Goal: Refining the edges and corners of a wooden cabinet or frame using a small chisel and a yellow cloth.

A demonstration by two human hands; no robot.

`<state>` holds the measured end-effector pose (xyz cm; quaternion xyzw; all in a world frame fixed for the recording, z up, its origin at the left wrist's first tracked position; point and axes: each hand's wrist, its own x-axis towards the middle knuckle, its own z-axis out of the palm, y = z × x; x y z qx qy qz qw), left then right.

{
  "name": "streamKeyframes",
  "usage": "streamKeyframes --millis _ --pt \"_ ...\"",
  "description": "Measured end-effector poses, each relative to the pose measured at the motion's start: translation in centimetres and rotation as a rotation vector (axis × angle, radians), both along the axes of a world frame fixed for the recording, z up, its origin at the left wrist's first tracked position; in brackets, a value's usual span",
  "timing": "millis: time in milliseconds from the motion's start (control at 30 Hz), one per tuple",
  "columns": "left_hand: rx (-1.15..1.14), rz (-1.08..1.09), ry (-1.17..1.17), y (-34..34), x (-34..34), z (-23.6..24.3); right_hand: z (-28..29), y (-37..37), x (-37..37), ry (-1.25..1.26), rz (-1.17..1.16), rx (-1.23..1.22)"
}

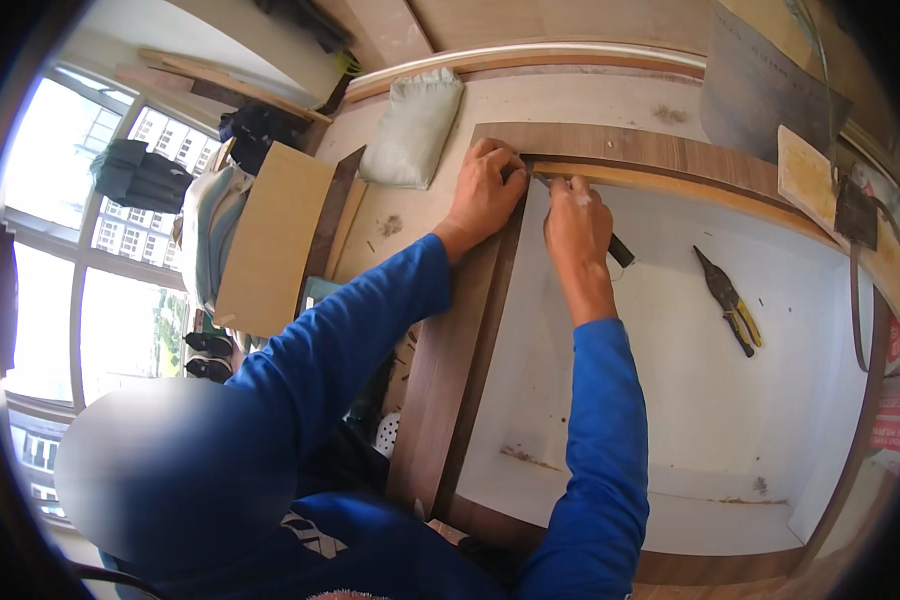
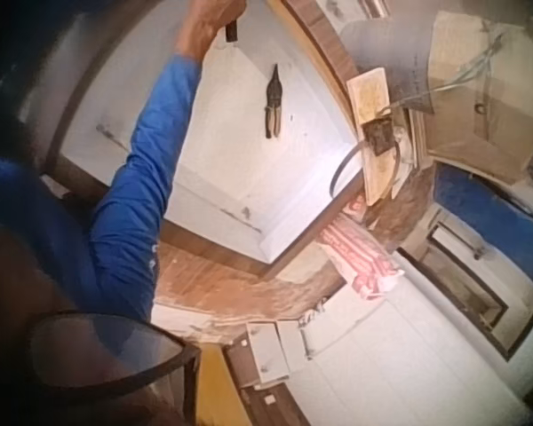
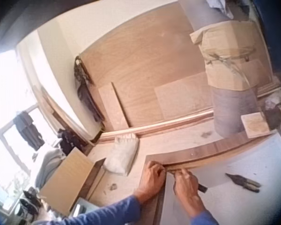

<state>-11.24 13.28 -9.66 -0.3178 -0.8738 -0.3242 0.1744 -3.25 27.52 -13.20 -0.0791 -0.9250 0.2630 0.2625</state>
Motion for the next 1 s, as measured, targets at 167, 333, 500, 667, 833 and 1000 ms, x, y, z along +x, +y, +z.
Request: streamKeyframes --millis 167,333,500,667,833,1000 --pt "0.000 -0.029 -0.041 -0.2 -0.1 0.3 -0.7 0.8 0.2 0.037 -0.021 -0.006" --pt "0.021 -0.044 -0.068 -0.4 0.0 0.5 -0.6 1.0 0.0 0.035 0.013 -0.051" --pt "0.031 -0.033 -0.079 -0.6 -0.1 0.4 0.6 0.2 -0.2 0.124 0.004 -0.078" --pt "0.023 -0.023 -0.087 -0.3 0.1 0.3 0.2 0.0 -0.7 -0.003 -0.011 0.061" --pt "0.031 -0.030 -0.083 -0.5 -0.2 0.2 0.0 -0.6 -0.4 0.023 -0.034 0.030" --pt "0.054 -0.040 -0.080 -0.3 -0.1 0.0 -0.3 -0.3 -0.3 0.039 -0.060 0.015"
